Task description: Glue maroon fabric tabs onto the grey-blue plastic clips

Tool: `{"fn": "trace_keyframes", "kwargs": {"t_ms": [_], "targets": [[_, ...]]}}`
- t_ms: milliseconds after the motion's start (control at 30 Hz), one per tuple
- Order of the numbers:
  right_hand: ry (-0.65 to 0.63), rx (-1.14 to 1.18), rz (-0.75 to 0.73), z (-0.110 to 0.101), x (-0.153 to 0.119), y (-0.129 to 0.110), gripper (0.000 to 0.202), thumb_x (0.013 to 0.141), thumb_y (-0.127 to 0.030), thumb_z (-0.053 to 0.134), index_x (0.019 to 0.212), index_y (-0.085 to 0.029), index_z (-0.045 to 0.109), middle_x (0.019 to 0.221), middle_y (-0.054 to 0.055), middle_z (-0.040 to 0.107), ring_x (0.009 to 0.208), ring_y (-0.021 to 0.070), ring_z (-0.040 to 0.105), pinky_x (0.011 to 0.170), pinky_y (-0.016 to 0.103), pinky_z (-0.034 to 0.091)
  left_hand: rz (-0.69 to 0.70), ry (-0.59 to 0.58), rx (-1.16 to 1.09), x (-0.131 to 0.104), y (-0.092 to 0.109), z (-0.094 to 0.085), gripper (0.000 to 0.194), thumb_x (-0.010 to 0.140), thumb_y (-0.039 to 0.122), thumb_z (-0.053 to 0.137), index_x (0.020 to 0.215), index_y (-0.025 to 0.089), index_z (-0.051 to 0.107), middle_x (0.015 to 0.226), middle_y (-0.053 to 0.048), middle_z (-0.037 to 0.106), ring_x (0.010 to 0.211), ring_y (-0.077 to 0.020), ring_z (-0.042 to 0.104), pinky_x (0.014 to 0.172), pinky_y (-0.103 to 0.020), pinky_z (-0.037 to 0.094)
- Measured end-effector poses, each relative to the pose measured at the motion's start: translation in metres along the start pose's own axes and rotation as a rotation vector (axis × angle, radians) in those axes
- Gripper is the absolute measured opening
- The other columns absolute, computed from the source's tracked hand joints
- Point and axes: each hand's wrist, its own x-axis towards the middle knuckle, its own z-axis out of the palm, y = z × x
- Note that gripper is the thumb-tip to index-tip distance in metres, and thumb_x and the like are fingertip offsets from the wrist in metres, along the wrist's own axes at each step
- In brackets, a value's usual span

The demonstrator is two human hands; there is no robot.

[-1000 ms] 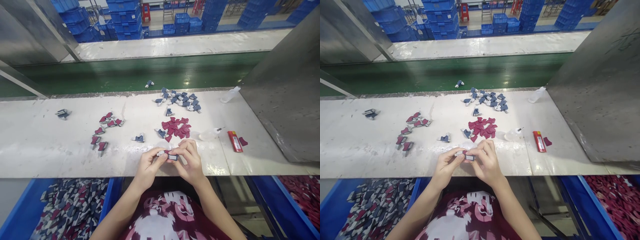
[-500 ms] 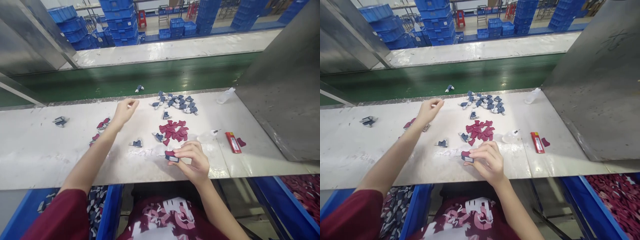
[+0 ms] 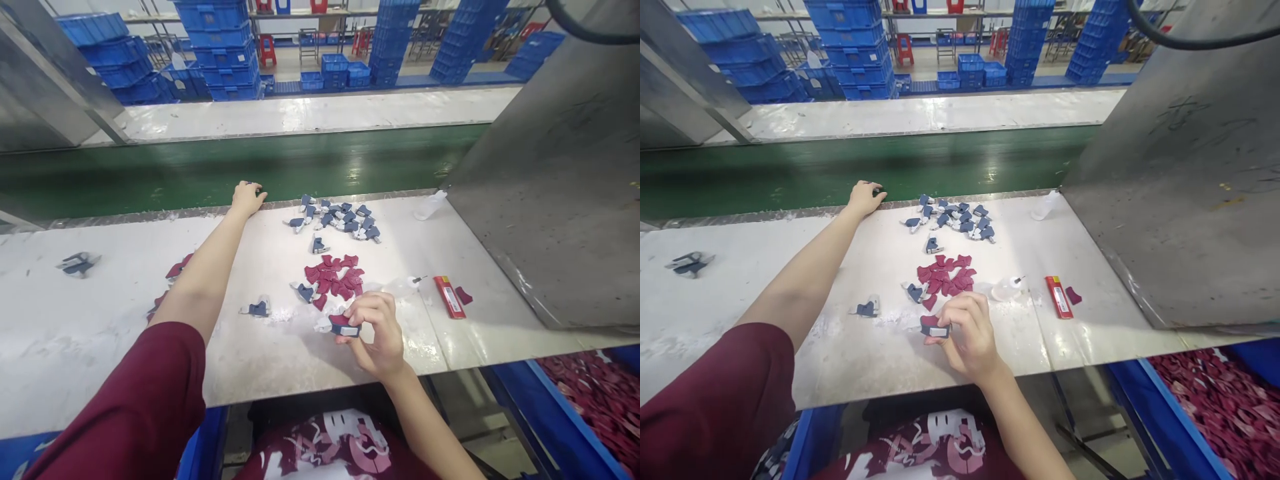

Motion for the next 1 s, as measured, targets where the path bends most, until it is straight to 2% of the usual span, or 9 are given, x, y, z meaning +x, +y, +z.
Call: {"fn": "trace_keyframes", "kwargs": {"t_ms": [133, 233, 400, 533, 667, 767, 833, 900, 1000], "targets": [[0.019, 0.007, -0.002, 0.0, 0.002, 0.001, 0.018, 0.086, -0.019, 0.067, 0.096, -0.028, 0.053, 0.081, 0.001, 0.065, 0.079, 0.0215, 0.06, 0.076, 0.041, 0.048, 0.012, 0.053, -0.018, 0.001, 0.001, -0.007, 0.038, 0.085, 0.026, 0.055, 0.117, 0.011, 0.069, 0.125, -0.018, 0.06, 0.115, -0.0346, 0.053, 0.105, -0.05, 0.036], [0.05, 0.042, 0.005, 0.0, 0.003, 0.0, 0.024, 0.085, -0.021, 0.072, 0.101, -0.028, 0.056, 0.082, 0.001, 0.069, 0.078, 0.0215, 0.061, 0.074, 0.04, 0.049, 0.115, 0.035, -0.034, -0.017, 0.011, -0.01, 0.038, 0.086, 0.019, 0.051, 0.118, 0.015, 0.07, 0.123, -0.013, 0.065, 0.114, -0.0303, 0.055, 0.105, -0.045, 0.038], [0.083, 0.035, 0.042, -0.002, 0.0, -0.004, 0.051, 0.083, -0.03, 0.078, 0.128, -0.03, 0.053, 0.079, 0.0, 0.072, 0.078, 0.0237, 0.061, 0.072, 0.043, 0.051, 0.479, -0.129, -0.16, -0.086, 0.042, -0.01, 0.038, 0.086, 0.019, 0.052, 0.12, 0.016, 0.069, 0.122, -0.011, 0.07, 0.108, -0.0265, 0.063, 0.098, -0.038, 0.046], [0.101, 0.039, -0.012, -0.005, -0.001, -0.007, 0.034, 0.083, -0.03, 0.077, 0.113, -0.032, 0.062, 0.084, 0.001, 0.071, 0.079, 0.0227, 0.061, 0.071, 0.041, 0.05, 0.589, -0.26, -0.216, -0.147, 0.058, -0.011, 0.036, 0.088, 0.022, 0.052, 0.12, 0.018, 0.068, 0.119, -0.01, 0.073, 0.107, -0.0258, 0.067, 0.094, -0.038, 0.05], [0.109, 0.054, -0.016, -0.008, -0.002, -0.011, 0.018, 0.085, -0.025, 0.075, 0.099, -0.03, 0.065, 0.084, 0.001, 0.068, 0.081, 0.0212, 0.06, 0.071, 0.039, 0.05, 0.576, -0.223, -0.236, -0.195, 0.068, -0.017, 0.031, 0.092, 0.024, 0.052, 0.116, 0.016, 0.069, 0.122, -0.015, 0.071, 0.116, -0.0291, 0.063, 0.104, -0.045, 0.046], [0.125, 0.009, -0.034, -0.007, -0.003, -0.015, 0.017, 0.084, -0.02, 0.074, 0.096, -0.029, 0.065, 0.082, 0.001, 0.066, 0.081, 0.02, 0.058, 0.071, 0.037, 0.05, 0.46, -0.193, -0.366, -0.237, 0.083, -0.032, 0.03, 0.096, 0.032, 0.053, 0.114, 0.017, 0.07, 0.12, -0.013, 0.071, 0.116, -0.0284, 0.063, 0.104, -0.044, 0.045], [0.134, -0.012, -0.068, -0.005, -0.003, -0.017, 0.019, 0.083, -0.016, 0.075, 0.094, -0.027, 0.065, 0.082, 0.001, 0.066, 0.083, 0.0197, 0.058, 0.072, 0.035, 0.05, 0.303, -0.304, -0.55, -0.269, 0.097, -0.044, 0.034, 0.1, 0.04, 0.048, 0.111, 0.018, 0.072, 0.109, -0.01, 0.074, 0.1, -0.0243, 0.068, 0.091, -0.037, 0.052], [0.135, -0.018, -0.101, -0.003, -0.004, -0.017, 0.021, 0.082, -0.012, 0.075, 0.093, -0.027, 0.065, 0.083, 0.001, 0.066, 0.085, 0.0197, 0.057, 0.074, 0.035, 0.052, 0.221, -0.453, -0.757, -0.298, 0.111, -0.054, 0.039, 0.1, 0.044, 0.046, 0.105, 0.019, 0.074, 0.1, -0.008, 0.076, 0.094, -0.0221, 0.07, 0.085, -0.033, 0.054], [0.135, 0.0, -0.116, -0.001, -0.007, -0.015, 0.021, 0.083, -0.011, 0.073, 0.093, -0.029, 0.068, 0.089, 0.002, 0.065, 0.093, 0.0203, 0.058, 0.081, 0.037, 0.054, 0.098, -0.504, -1.001, -0.327, 0.126, -0.057, 0.026, 0.091, 0.041, 0.065, 0.097, 0.019, 0.078, 0.094, -0.005, 0.078, 0.089, -0.0207, 0.071, 0.081, -0.028, 0.055]]}}
